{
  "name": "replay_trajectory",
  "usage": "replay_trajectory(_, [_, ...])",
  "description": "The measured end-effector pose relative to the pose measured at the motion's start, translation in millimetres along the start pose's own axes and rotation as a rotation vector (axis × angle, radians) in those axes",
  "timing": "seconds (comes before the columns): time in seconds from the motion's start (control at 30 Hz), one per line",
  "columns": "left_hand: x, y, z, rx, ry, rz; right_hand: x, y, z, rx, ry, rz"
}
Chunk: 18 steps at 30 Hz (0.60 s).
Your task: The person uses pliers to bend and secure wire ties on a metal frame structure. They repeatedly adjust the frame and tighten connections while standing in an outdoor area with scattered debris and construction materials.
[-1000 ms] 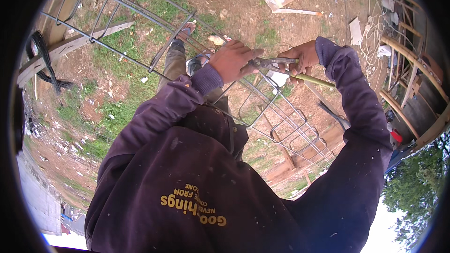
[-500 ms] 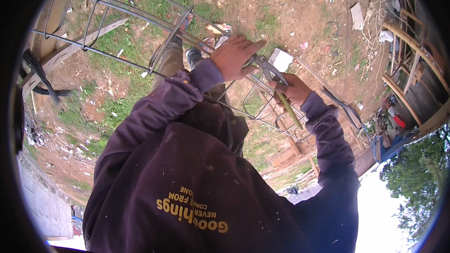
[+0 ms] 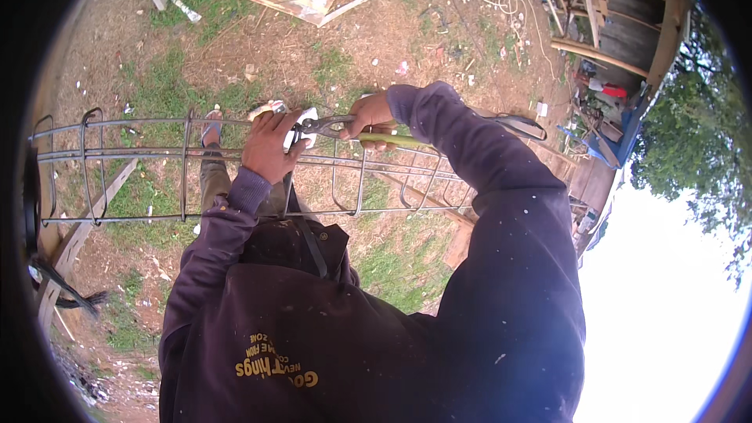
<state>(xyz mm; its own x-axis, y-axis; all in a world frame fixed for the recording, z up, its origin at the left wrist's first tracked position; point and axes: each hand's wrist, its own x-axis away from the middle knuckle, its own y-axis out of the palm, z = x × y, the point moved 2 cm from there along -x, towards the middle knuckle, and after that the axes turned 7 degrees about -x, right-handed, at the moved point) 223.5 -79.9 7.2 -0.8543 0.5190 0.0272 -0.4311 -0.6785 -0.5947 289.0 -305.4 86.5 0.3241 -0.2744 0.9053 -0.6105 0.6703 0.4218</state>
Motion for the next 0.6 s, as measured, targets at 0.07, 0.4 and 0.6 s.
replay_trajectory(0.07, [0.0,0.9,-0.6,-0.042,-0.012,-0.005,2.8,2.7,-1.5,0.268,-0.094,0.092])
replay_trajectory(0.4, [-3.2,6.3,-3.9,-0.030,-0.023,0.003,42.1,69.9,2.0,1.195,-0.391,1.056])
replay_trajectory(0.6, [1.1,0.5,-4.0,-0.039,0.015,-0.053,31.6,29.7,-35.1,0.334,0.224,0.386])
